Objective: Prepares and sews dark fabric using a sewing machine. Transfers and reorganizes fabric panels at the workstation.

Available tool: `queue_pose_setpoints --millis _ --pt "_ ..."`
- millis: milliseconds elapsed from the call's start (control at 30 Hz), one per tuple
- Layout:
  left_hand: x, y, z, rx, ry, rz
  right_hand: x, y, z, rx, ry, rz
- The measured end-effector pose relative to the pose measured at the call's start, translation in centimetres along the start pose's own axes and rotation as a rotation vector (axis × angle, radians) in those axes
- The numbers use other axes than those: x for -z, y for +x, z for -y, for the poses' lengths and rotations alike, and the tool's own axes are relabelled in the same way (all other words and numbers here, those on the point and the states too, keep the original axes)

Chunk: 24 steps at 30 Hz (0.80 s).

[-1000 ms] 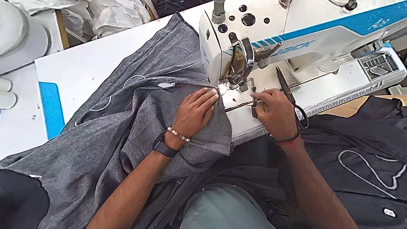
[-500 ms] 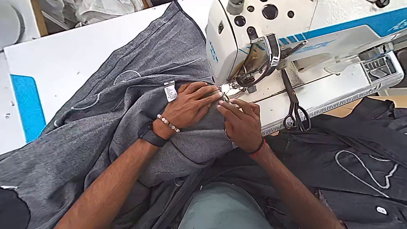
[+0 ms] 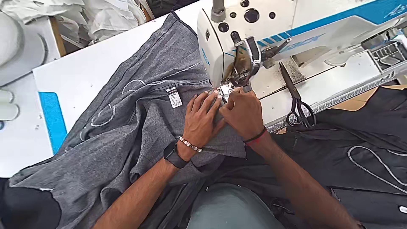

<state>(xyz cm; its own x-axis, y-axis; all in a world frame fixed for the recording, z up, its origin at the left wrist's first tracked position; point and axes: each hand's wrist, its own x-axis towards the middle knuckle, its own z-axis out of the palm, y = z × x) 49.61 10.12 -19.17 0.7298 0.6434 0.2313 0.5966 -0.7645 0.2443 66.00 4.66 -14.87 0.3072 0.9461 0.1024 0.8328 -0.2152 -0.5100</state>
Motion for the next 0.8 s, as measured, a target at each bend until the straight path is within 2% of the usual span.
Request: queue_pose_setpoints --millis 100,200,267,367,800 --pt "0.3 -0.1 0.7 -0.036 -0.03 0.035 0.2 -2.3 0.2 -0.132 0.236 0.051" --pt "0.4 0.0 0.8 -0.023 -0.014 0.062 -0.7 -8.3 1.2 -0.272 0.416 0.156" --pt "0.3 0.1 1.1 -0.026 0.005 0.047 -1.2 -11.2 1.8 -0.296 0.531 0.103" --pt "0.5 0.3 1.5 -0.032 0.019 0.025 -1.0 -11.6 2.0 -0.285 0.692 0.002" --pt "1.3 1.5 3.3 -0.181 0.076 0.009 -1.1 -9.9 0.8 -0.232 0.542 -0.022"
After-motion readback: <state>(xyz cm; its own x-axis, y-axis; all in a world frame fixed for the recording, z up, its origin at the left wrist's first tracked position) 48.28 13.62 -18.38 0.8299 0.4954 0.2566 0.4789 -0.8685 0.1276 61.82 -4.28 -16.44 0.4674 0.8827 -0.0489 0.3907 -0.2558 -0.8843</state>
